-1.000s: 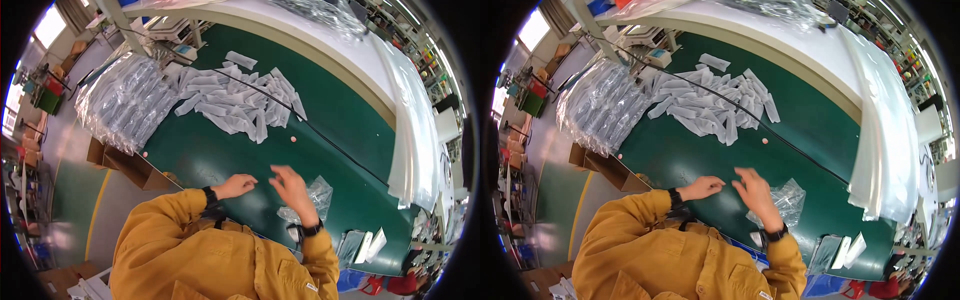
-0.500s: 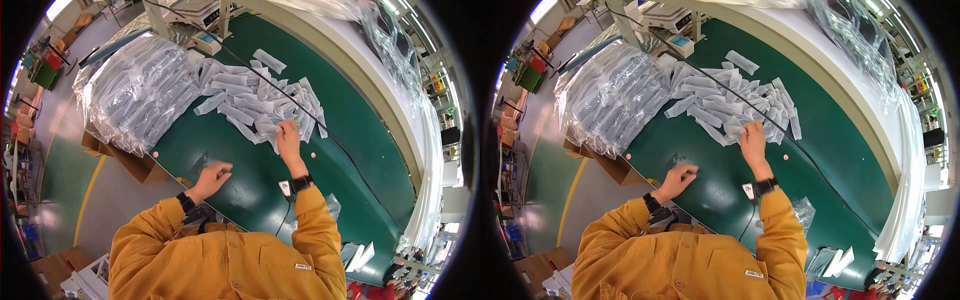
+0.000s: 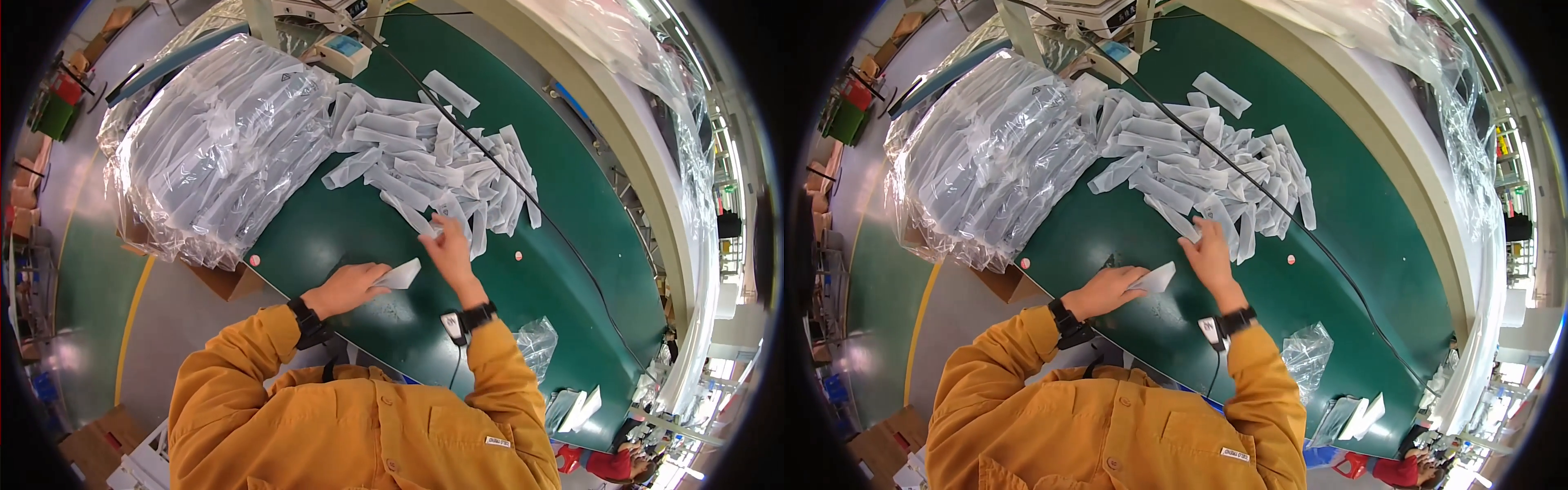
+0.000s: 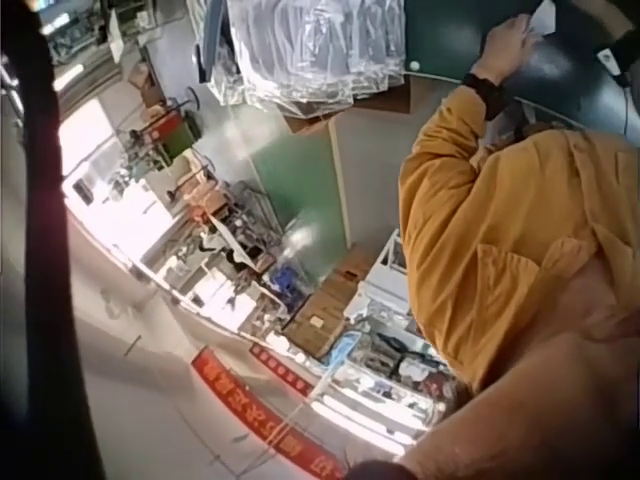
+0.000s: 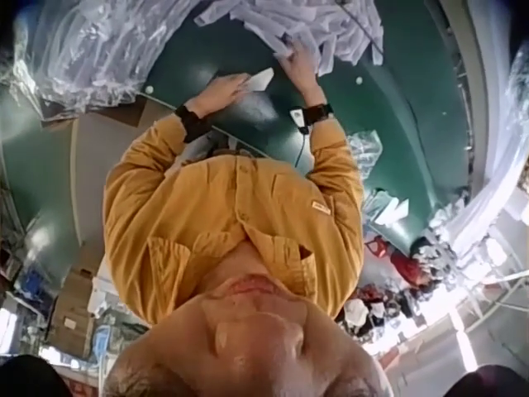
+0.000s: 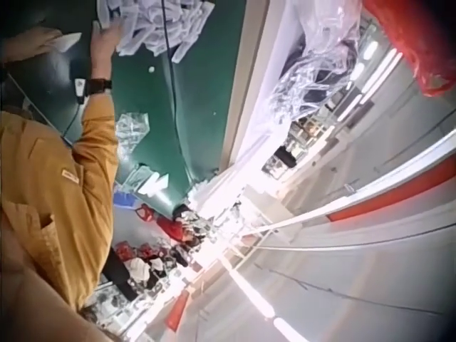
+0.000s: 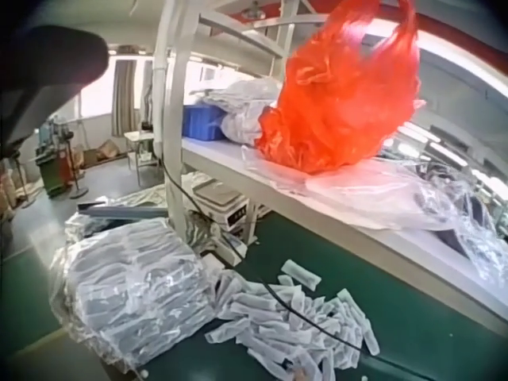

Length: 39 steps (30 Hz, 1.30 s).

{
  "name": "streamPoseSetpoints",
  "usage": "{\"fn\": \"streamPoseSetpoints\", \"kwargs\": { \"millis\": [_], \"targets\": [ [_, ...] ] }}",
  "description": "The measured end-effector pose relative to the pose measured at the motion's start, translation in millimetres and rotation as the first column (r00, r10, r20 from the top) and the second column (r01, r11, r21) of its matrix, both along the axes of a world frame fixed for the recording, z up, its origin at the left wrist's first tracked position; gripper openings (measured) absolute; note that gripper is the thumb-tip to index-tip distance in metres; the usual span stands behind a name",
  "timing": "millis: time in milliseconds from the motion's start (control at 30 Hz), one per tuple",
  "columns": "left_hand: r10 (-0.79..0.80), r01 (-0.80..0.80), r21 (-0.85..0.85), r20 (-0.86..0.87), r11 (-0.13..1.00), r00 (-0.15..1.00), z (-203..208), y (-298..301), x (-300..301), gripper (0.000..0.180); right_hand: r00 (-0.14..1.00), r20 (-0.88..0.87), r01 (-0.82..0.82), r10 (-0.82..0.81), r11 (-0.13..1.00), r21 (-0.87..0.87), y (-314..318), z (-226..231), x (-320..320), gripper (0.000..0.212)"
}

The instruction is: The person gathers small white pouches by hand, folds them, and places them into a larger clear plastic bag. After filling the bag, the person moves it to a separate table, seals it using a heat sealer, and places it into a cardboard box.

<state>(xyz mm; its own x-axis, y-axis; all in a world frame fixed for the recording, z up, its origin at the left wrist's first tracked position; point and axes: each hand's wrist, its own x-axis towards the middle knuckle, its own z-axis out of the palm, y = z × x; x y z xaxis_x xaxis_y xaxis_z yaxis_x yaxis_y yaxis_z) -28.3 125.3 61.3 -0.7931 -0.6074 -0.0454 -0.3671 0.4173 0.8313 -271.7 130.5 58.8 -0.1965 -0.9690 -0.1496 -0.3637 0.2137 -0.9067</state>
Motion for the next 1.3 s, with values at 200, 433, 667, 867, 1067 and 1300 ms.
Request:
{"fn": "streamPoseSetpoints", "kwargs": {
  "millis": [200,433,667,867,1067,1300],
  "targets": [
    [-0.004,0.008,-0.055,0.073,0.998,0.997,-29,7,23,0.03,0.732,-0.678,-0.177,0.061,0.979,-0.103,-25,-66,-11,0.013],
    [-0.178,0.17,-0.194,-0.024,0.966,0.984,-48,4,27,0.024,0.934,-0.318,-0.131,0.165,0.984,0.125,19,-36,27,0.011],
    [-0.099,0.008,-0.626,-0.111,0.78,0.989,-39,-13,22,0.011,0.895,-0.373,-0.31,0.246,0.943,-0.123,38,-53,34,0.009],
    [-0.07,0.107,-0.609,0.085,0.786,0.994,-46,-19,23,0.011,0.726,-0.523,-0.527,0.447,0.85,-0.005,41,-49,25,0.018],
    [-0.125,0.139,-0.42,0.062,0.897,0.99,-72,-13,25,0.027,0.916,-0.391,-0.174,0.09,0.967,-0.185,-30,-5,25,0.021],
    [-0.051,0.069,-0.227,0.082,0.971,0.995,-65,-10,16,0.041,0.768,-0.639,-0.198,-0.039,0.935,-0.294,-78,-79,0,0.018]
  ]
}}
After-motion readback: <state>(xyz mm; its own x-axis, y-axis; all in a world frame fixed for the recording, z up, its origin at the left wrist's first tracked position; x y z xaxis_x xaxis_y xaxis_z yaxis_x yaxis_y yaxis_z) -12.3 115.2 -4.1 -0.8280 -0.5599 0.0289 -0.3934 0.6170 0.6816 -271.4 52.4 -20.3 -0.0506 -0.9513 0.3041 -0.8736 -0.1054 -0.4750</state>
